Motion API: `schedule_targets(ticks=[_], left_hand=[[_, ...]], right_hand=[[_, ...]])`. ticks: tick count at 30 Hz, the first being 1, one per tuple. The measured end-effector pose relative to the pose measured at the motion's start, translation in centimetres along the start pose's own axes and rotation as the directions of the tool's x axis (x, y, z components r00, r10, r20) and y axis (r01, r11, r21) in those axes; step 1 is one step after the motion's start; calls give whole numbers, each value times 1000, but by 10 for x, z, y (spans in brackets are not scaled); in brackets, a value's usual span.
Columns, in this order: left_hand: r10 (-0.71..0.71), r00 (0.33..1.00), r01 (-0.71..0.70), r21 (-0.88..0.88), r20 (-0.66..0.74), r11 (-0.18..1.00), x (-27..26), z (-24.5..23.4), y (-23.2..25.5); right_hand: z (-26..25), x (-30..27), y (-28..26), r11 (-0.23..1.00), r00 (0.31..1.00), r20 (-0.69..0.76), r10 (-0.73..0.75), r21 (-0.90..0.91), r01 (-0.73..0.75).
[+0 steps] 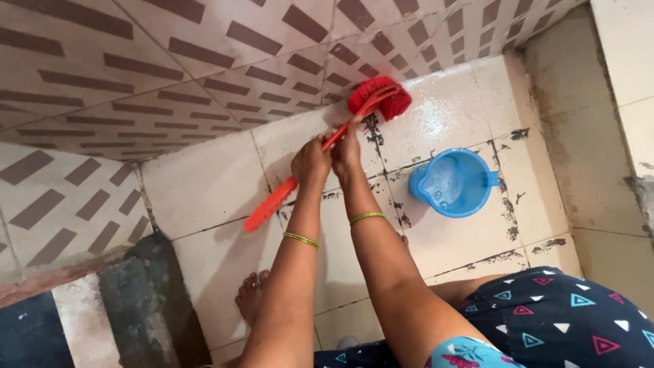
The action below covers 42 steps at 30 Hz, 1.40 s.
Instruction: The person sits on the bathroom floor and scrubs the lower section of a tiled wall using a red long-handled brush. They repeatedly dip the brush into a blue plastic jug of water to wet the bristles and continue scrubbing the wall surface.
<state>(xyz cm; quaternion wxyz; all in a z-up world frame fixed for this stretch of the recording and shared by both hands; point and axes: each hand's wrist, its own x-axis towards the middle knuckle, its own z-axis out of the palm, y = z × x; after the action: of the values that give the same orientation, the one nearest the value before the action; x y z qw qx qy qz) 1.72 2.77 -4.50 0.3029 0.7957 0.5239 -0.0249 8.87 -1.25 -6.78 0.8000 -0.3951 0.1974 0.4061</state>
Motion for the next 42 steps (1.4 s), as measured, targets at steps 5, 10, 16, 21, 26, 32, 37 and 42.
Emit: schedule_targets(ticks=[5,10,16,21,26,32,37,42], left_hand=[[90,996,-90,-40,-14,995,-5,-15,24],[228,971,-238,-234,-71,943,-12,-59,73],[220,971,-228,-100,-90,968,0,-24,70],[135,991,-135,-4,10,991,8,28,43],[204,976,-207,-37,-73,978,-15,-8,46],[210,961,-245,-195,-180,950,-31,-77,53],[165,962,-198,-140,-217,970,-28,-58,-2],[-4,986,6,8,-167,1000,-44,-39,-46]], right_hand=[[15,-13,-17,980,978,54,-200,-16,201],[59,-35,-72,839,835,140,-532,-44,542],[20,12,-58,896,887,133,-443,115,430],[-36,51,-31,995,995,-2,-102,9,103],[6,7,-47,956,955,38,-293,-18,294],[89,-61,-67,845,811,277,-516,6,535],[77,-56,-15,883,868,231,-440,-63,465],[40,-48,40,996,998,65,-13,-87,19]])
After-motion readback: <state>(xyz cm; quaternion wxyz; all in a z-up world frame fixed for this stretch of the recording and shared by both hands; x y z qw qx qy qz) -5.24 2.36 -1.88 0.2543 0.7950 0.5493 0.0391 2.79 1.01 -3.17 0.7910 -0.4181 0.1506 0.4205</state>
